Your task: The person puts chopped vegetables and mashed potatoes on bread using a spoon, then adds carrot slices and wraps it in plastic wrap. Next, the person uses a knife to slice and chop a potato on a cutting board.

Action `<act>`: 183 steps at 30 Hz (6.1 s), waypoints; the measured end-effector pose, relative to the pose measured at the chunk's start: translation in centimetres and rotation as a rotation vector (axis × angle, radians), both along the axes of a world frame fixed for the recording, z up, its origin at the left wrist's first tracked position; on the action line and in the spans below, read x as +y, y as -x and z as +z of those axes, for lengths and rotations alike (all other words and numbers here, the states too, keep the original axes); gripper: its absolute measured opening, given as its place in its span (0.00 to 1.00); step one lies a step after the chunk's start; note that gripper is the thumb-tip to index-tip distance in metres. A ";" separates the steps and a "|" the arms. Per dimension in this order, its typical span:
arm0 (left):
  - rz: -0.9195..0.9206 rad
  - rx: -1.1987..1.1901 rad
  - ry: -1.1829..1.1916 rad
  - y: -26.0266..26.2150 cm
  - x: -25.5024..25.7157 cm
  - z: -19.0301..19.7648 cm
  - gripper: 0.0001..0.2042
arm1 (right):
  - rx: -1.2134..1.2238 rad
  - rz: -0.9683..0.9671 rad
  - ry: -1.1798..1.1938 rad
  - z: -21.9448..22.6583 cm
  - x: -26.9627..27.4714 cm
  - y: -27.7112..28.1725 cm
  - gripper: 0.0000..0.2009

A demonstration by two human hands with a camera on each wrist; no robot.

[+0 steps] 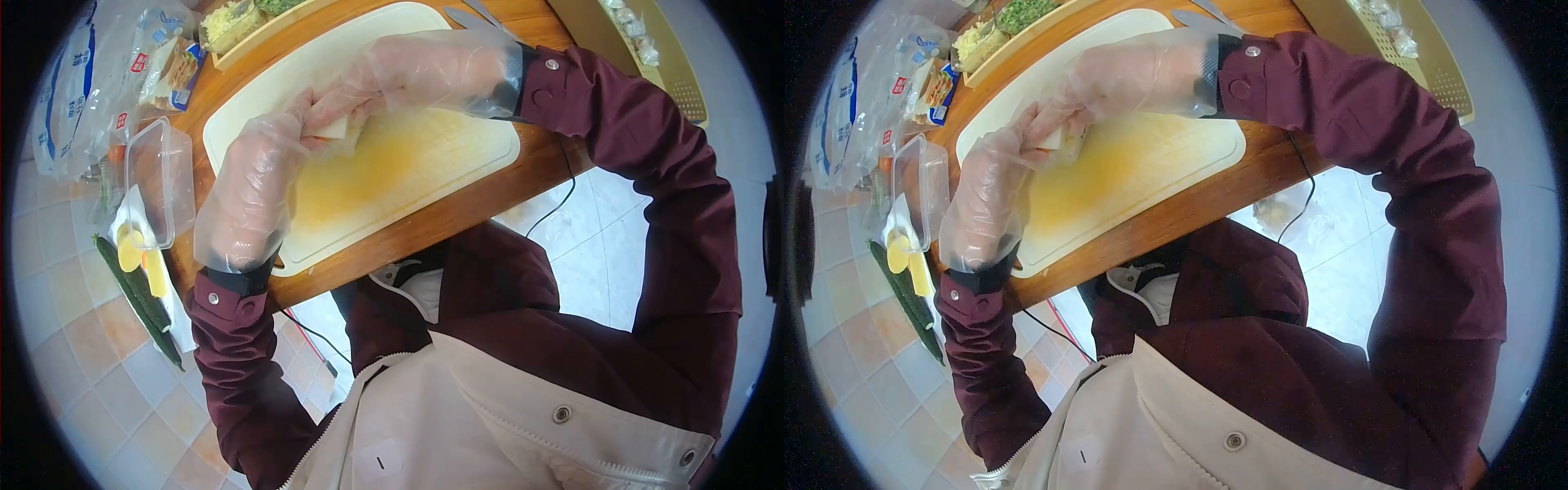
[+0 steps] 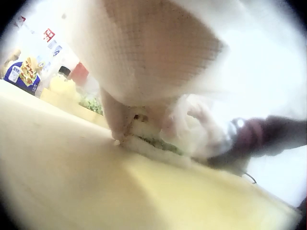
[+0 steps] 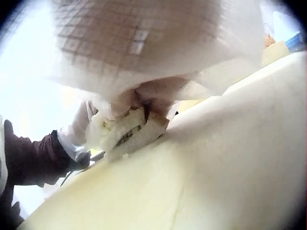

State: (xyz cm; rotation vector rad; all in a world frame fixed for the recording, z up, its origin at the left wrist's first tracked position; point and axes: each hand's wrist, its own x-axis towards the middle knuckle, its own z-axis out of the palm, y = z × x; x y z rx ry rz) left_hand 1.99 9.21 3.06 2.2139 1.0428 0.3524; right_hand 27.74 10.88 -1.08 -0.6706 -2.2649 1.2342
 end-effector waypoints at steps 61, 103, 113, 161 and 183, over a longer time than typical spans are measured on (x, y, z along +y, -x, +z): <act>-0.341 0.393 -0.551 -3.4 -1.2 -2.5 0.55 | -0.065 -0.825 0.107 8.3 -9.5 -6.9 0.19; 0.554 -0.230 -0.230 10.1 -6.6 11.6 0.42 | -0.150 -1.374 -0.468 18.5 24.6 -5.2 0.33; 0.381 -0.747 -0.330 11.4 -1.1 10.4 0.13 | 0.455 -0.781 -0.640 25.5 17.2 -7.1 0.28; 0.192 -1.168 0.251 -0.3 -9.0 16.2 0.08 | 0.764 -0.410 -0.053 18.8 -8.5 4.8 0.29; 0.361 -0.922 -0.437 -5.0 -9.5 11.2 0.12 | 0.523 -0.484 -0.843 27.1 -12.9 6.6 0.51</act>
